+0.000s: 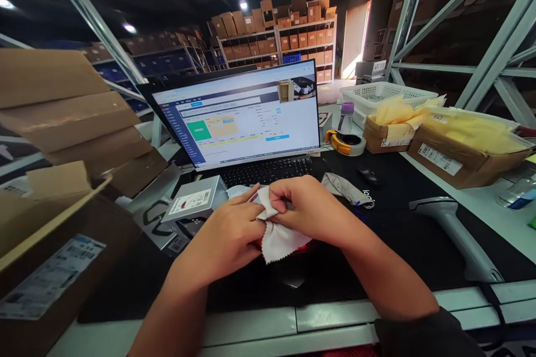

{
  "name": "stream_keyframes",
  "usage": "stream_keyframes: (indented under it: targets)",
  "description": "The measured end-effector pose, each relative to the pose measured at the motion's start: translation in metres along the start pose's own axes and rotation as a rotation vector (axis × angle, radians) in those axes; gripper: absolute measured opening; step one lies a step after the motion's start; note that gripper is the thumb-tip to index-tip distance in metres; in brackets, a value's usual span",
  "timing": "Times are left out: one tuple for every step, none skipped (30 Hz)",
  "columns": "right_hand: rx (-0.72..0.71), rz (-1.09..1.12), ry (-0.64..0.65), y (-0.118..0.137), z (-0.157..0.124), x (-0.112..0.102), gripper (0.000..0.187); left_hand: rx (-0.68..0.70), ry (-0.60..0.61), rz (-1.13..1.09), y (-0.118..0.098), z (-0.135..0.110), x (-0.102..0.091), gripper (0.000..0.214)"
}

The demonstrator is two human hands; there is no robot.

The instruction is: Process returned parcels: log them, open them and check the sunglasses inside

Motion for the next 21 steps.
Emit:
stream_keyframes:
  targets:
    - [0.013,0.043,0.0,0.001,0.0,0.001,0.029,-0.003,-0.012,0.007,0.0,-0.001,-0.001,0.017]
    - [0.013,0.088,0.034,0.001,-0.001,0.001,0.03,-0.005,-0.018,0.011,0.0,-0.001,-0.003,0.017]
    - [0.003,0.124,0.084,0.002,-0.002,0.001,0.031,-0.007,-0.014,0.012,0.0,-0.002,-0.005,0.016]
    - [-0.014,0.139,0.133,0.003,-0.004,0.0,0.031,-0.009,-0.006,0.013,0.0,-0.002,-0.006,0.016]
    - [-0.034,0.13,0.174,0.003,-0.006,-0.002,0.03,-0.011,0.005,0.015,0.0,-0.002,-0.008,0.017]
    - [-0.054,0.109,0.209,0.002,-0.008,-0.004,0.029,-0.01,0.016,0.018,0.0,-0.002,-0.009,0.017]
    - [-0.073,0.088,0.24,0.0,-0.01,-0.007,0.028,-0.006,0.027,0.022,0.0,-0.002,-0.009,0.018]
    - [-0.091,0.071,0.272,-0.003,-0.012,-0.011,0.028,-0.002,0.034,0.025,0.0,-0.002,-0.01,0.018]
    - [-0.109,0.062,0.311,-0.006,-0.013,-0.015,0.027,0.004,0.04,0.024,0.0,-0.003,-0.01,0.017]
    - [-0.125,0.058,0.357,-0.01,-0.015,-0.019,0.027,0.008,0.039,0.016,0.001,-0.004,-0.011,0.016]
    - [-0.143,0.059,0.399,-0.013,-0.016,-0.023,0.027,0.008,0.033,0.004,0.002,-0.004,-0.012,0.015]
    - [-0.157,0.057,0.428,-0.016,-0.017,-0.028,0.026,0.005,0.026,-0.012,0.003,-0.005,-0.012,0.015]
    - [-0.166,0.05,0.438,-0.019,-0.017,-0.031,0.026,0.002,0.019,-0.028,0.005,-0.006,-0.013,0.015]
    - [-0.166,0.039,0.433,-0.019,-0.018,-0.033,0.026,-0.002,0.014,-0.045,0.006,-0.006,-0.014,0.015]
    - [-0.161,0.027,0.417,-0.019,-0.018,-0.033,0.025,-0.005,0.014,-0.059,0.008,-0.007,-0.014,0.015]
    - [-0.151,0.017,0.393,-0.016,-0.017,-0.03,0.025,-0.008,0.018,-0.068,0.009,-0.006,-0.014,0.016]
    - [-0.135,0.008,0.36,-0.012,-0.017,-0.024,0.025,-0.009,0.024,-0.071,0.009,-0.006,-0.013,0.016]
    - [-0.115,0.0,0.314,-0.008,-0.016,-0.016,0.024,-0.012,0.022,-0.065,0.01,-0.005,-0.012,0.017]
    - [-0.091,-0.011,0.252,-0.003,-0.014,-0.008,0.023,-0.02,0.011,-0.052,0.011,-0.004,-0.011,0.018]
    - [-0.069,-0.026,0.18,0.001,-0.012,-0.001,0.022,-0.03,-0.013,-0.033,0.012,-0.003,-0.011,0.019]
    - [-0.049,-0.037,0.111,0.003,-0.011,0.004,0.022,-0.041,-0.044,-0.015,0.013,-0.002,-0.011,0.02]
Point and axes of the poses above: each hand's wrist, its own z-axis towards the middle knuckle, its own x-axis out of the palm, y = z × x, the point moved 4 cm from there along z, towards the middle knuckle, and after that the axes turned 1 degree about -x, right-handed, at the moved point
